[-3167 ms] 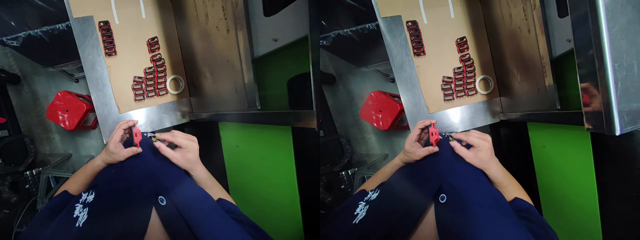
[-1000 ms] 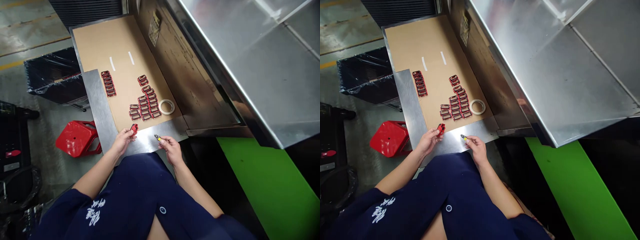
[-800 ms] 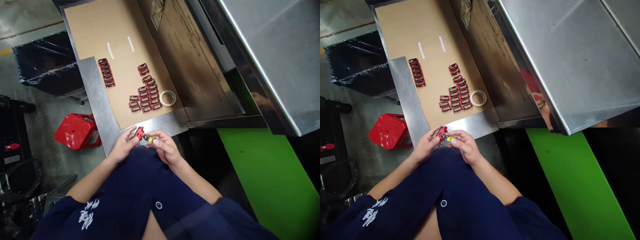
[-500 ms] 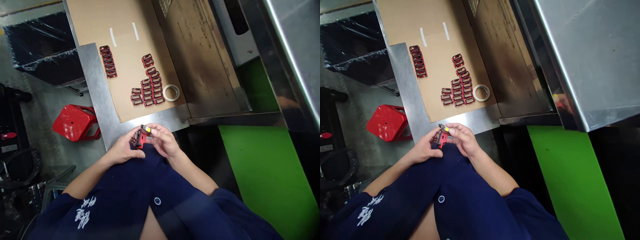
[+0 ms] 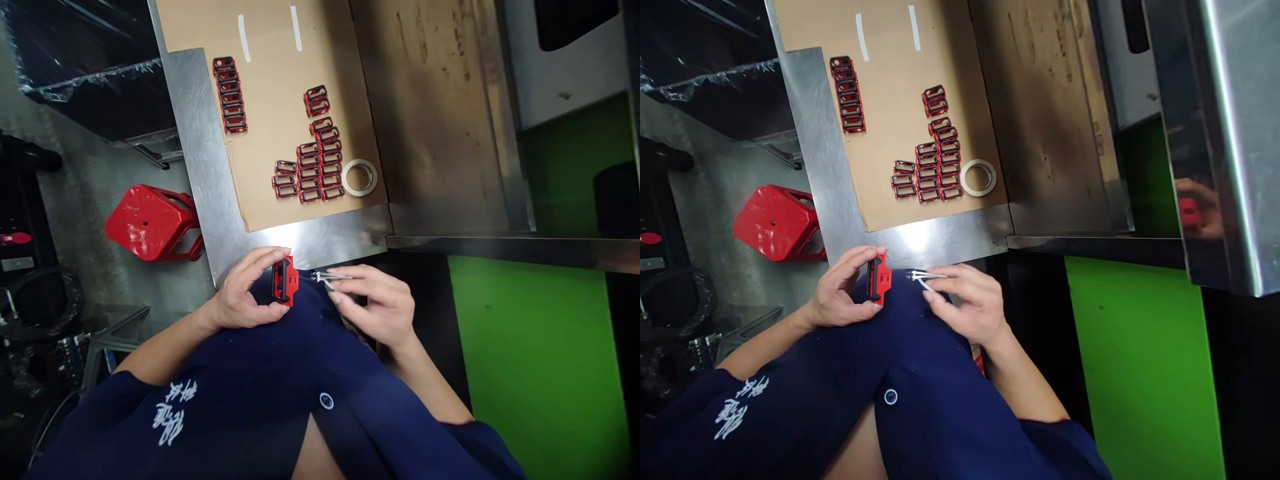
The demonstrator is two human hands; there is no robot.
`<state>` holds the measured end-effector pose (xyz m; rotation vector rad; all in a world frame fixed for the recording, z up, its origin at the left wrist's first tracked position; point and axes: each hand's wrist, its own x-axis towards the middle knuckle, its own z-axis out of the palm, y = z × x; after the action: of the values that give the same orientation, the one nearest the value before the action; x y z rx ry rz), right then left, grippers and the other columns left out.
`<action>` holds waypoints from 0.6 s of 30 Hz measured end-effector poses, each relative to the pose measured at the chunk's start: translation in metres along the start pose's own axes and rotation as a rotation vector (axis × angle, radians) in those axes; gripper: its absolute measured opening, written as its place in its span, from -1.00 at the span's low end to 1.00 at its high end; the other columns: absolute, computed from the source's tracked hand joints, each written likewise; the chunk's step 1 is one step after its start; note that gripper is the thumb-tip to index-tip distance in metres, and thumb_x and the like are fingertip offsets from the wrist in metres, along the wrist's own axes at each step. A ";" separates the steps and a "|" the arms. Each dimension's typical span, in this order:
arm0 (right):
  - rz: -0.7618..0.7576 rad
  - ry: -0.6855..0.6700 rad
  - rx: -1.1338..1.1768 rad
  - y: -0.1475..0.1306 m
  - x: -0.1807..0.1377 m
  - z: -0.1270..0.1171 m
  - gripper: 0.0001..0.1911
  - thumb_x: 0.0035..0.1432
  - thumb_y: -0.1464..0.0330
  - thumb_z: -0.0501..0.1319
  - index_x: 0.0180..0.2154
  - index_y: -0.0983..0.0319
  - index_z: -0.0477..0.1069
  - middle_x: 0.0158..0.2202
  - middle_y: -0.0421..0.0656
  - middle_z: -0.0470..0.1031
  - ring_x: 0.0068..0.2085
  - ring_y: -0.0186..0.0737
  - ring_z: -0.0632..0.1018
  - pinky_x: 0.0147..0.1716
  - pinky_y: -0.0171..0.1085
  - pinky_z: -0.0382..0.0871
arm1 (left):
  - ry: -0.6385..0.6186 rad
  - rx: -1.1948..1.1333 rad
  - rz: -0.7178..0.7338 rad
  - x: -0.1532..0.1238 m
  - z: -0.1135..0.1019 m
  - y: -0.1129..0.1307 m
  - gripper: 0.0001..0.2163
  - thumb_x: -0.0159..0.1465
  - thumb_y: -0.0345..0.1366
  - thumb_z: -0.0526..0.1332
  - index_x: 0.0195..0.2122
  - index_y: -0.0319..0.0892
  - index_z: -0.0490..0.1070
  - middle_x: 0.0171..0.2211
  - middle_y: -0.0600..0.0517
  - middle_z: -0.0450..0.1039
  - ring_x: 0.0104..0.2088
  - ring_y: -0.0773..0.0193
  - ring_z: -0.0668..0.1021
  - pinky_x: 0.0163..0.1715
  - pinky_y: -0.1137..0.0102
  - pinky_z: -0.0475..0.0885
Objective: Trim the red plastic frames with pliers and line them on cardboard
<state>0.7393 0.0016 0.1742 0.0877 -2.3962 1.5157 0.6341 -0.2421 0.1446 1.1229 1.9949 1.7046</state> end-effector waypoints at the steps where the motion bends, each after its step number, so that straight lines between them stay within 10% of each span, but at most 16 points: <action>1: -0.078 -0.064 -0.071 -0.004 0.001 -0.001 -0.80 0.15 0.49 0.41 -0.18 0.14 0.62 -0.15 -0.12 0.63 -0.19 -0.15 0.66 -0.21 -0.21 0.60 | -0.008 -0.003 0.015 0.001 0.000 0.000 -0.17 0.14 -0.27 0.46 0.42 -0.01 0.15 0.22 -0.16 0.40 0.20 0.01 0.49 0.22 0.10 0.46; 18: -0.327 -0.199 -0.152 -0.021 0.023 0.015 -0.90 0.23 0.43 0.39 -0.18 0.21 0.58 -0.15 -0.09 0.63 -0.28 -0.24 0.64 -0.34 -0.29 0.57 | -0.020 0.004 0.060 0.004 0.002 -0.003 -0.15 0.16 -0.28 0.44 0.44 -0.02 0.10 0.23 -0.18 0.39 0.20 0.00 0.49 0.20 0.11 0.48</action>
<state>0.7185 -0.0188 0.1931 0.5917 -2.4853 1.2218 0.6313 -0.2380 0.1424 1.2075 1.9722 1.7128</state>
